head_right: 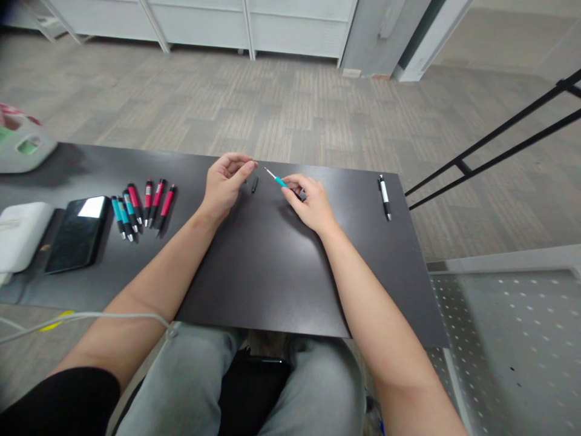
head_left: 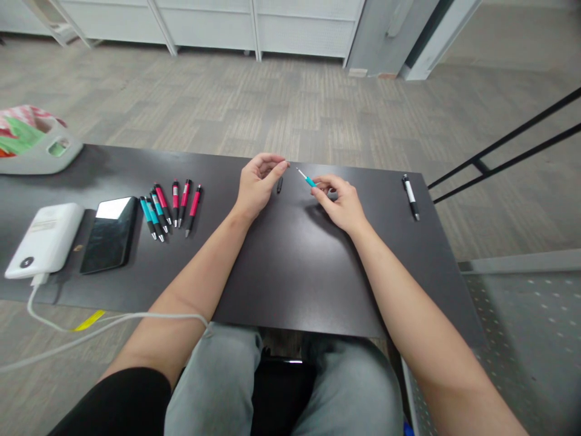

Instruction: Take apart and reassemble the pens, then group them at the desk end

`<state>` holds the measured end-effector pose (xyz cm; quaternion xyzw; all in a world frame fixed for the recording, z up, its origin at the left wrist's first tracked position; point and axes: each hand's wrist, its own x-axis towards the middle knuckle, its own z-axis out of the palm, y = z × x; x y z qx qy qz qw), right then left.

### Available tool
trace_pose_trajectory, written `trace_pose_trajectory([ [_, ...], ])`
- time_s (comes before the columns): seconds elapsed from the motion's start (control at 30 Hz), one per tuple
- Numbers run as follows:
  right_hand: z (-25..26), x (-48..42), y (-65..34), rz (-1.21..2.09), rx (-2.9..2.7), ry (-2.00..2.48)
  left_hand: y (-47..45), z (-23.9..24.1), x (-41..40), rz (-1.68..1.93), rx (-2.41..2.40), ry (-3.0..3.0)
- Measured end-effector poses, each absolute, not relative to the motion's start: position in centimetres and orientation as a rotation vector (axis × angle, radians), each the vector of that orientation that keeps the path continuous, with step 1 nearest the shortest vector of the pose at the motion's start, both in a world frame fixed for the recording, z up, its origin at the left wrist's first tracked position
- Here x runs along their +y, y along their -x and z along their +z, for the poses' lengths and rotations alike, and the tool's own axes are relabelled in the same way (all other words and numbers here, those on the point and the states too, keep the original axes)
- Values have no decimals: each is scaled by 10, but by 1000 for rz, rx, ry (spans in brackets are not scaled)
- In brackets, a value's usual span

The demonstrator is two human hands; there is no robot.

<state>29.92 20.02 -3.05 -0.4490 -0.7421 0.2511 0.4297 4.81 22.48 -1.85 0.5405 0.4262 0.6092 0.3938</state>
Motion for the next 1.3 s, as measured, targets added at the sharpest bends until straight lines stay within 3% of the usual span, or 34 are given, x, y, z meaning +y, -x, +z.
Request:
trace_pose_trajectory([
  [0.93, -26, 200, -296, 726, -1841, 1061, -55, -5, 203, 1296, 1098, -1696],
  [1.3, -26, 199, -296, 727, -1756, 1081, -19, -32, 216, 1077, 1784, -2017],
])
